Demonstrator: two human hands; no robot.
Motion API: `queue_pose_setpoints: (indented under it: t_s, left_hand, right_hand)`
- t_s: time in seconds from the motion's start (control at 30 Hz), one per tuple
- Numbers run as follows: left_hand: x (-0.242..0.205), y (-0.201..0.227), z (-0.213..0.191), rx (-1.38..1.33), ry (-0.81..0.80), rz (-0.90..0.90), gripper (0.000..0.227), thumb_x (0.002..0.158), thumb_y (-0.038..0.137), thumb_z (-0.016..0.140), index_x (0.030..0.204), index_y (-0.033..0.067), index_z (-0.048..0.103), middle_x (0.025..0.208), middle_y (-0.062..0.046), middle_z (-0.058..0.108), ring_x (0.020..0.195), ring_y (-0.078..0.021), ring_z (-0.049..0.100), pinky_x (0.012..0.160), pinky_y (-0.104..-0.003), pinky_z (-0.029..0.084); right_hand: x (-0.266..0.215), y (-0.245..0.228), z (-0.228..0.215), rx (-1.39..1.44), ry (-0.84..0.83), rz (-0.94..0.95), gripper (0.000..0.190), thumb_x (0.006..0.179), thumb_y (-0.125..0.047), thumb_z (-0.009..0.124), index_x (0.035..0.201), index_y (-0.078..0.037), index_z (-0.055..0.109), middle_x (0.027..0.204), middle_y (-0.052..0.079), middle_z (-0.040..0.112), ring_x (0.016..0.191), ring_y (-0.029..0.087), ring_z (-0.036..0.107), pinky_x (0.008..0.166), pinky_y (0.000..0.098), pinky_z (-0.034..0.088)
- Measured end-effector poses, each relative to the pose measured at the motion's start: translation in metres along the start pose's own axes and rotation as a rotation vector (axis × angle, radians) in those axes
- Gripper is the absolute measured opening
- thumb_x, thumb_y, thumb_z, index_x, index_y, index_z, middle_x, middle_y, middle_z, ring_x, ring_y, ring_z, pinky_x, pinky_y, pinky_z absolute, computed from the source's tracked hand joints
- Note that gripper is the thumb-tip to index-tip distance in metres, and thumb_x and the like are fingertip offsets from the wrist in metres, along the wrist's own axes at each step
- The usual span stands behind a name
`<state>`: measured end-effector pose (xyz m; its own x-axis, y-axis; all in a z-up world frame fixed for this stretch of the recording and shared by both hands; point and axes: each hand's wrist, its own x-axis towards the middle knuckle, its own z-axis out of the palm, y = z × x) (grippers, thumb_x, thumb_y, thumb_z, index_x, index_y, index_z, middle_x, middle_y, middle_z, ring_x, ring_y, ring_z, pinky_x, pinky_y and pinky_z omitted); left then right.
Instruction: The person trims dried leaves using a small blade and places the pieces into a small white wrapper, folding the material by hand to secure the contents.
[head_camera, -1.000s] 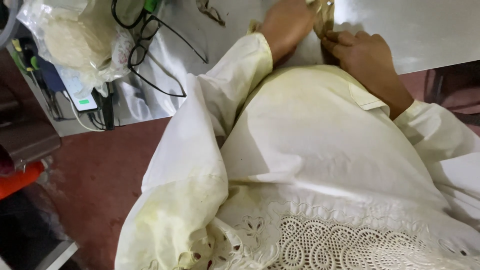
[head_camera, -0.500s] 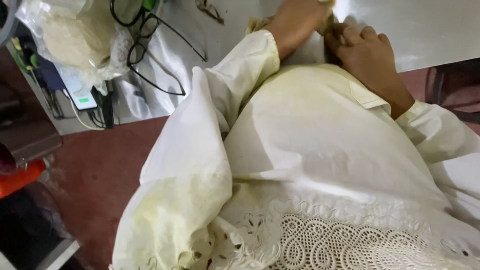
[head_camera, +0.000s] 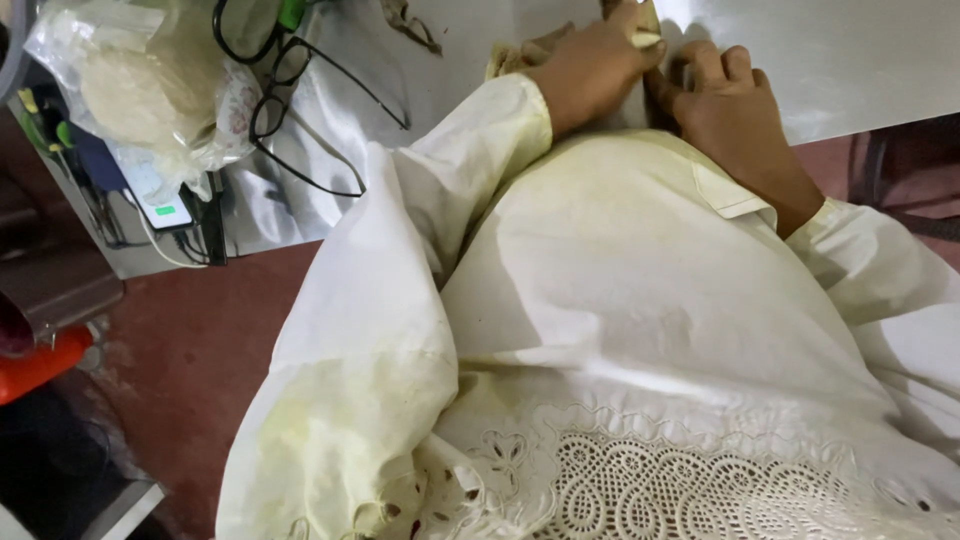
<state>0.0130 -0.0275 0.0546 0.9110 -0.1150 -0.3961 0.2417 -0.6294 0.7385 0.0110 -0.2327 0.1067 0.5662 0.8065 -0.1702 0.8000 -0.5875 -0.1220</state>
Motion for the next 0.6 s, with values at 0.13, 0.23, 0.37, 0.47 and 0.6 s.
queue_pose_setpoints:
  t_s: [0.13, 0.23, 0.37, 0.47, 0.6]
  left_hand:
    - [0.009, -0.002, -0.016, 0.137, 0.075, 0.153, 0.016, 0.065, 0.044, 0.069, 0.07, 0.0286, 0.068, 0.076, 0.004, 0.074, 0.072, -0.0191, 0.07, 0.061, -0.04, 0.042]
    - [0.005, 0.0, -0.004, -0.084, 0.123, 0.099, 0.013, 0.074, 0.03, 0.063, 0.078, 0.0227, 0.053, 0.075, -0.001, 0.063, 0.069, -0.0208, 0.064, 0.064, -0.041, 0.043]
    - [-0.011, 0.006, -0.028, -0.041, 0.101, -0.13, 0.028, 0.084, 0.046, 0.055, 0.09, 0.0211, 0.044, 0.081, -0.009, 0.065, 0.077, -0.0307, 0.063, 0.073, -0.046, 0.043]
    - [0.007, -0.002, -0.014, -0.101, 0.146, -0.141, 0.024, 0.077, 0.041, 0.057, 0.084, 0.0191, 0.05, 0.078, -0.005, 0.067, 0.073, -0.024, 0.065, 0.07, -0.042, 0.043]
    - [-0.006, 0.003, -0.013, -0.042, 0.043, -0.08, 0.055, 0.081, 0.059, 0.06, 0.117, 0.0168, 0.057, 0.114, -0.013, 0.077, 0.106, -0.037, 0.073, 0.085, -0.048, 0.045]
  right_hand:
    - [-0.004, 0.008, 0.013, -0.037, 0.109, -0.022, 0.053, 0.103, -0.038, 0.062, 0.154, -0.026, 0.063, 0.132, 0.015, 0.052, 0.101, 0.041, 0.049, 0.071, 0.0522, 0.055]
    - [-0.002, 0.005, 0.002, 0.072, 0.048, -0.002, 0.047, 0.107, -0.037, 0.06, 0.152, -0.023, 0.064, 0.129, 0.016, 0.051, 0.105, 0.042, 0.046, 0.08, 0.0528, 0.049]
    - [-0.001, 0.004, 0.007, 0.057, 0.007, -0.008, 0.049, 0.103, -0.034, 0.062, 0.151, -0.024, 0.062, 0.132, 0.017, 0.051, 0.107, 0.045, 0.046, 0.079, 0.0562, 0.052]
    - [-0.001, 0.005, 0.005, 0.083, 0.003, 0.015, 0.046, 0.108, -0.033, 0.057, 0.152, -0.024, 0.061, 0.13, 0.017, 0.05, 0.107, 0.045, 0.044, 0.081, 0.0558, 0.05]
    - [0.0, 0.005, 0.002, 0.063, -0.01, -0.006, 0.056, 0.097, -0.027, 0.063, 0.152, -0.023, 0.061, 0.132, 0.017, 0.049, 0.105, 0.046, 0.045, 0.081, 0.0594, 0.053]
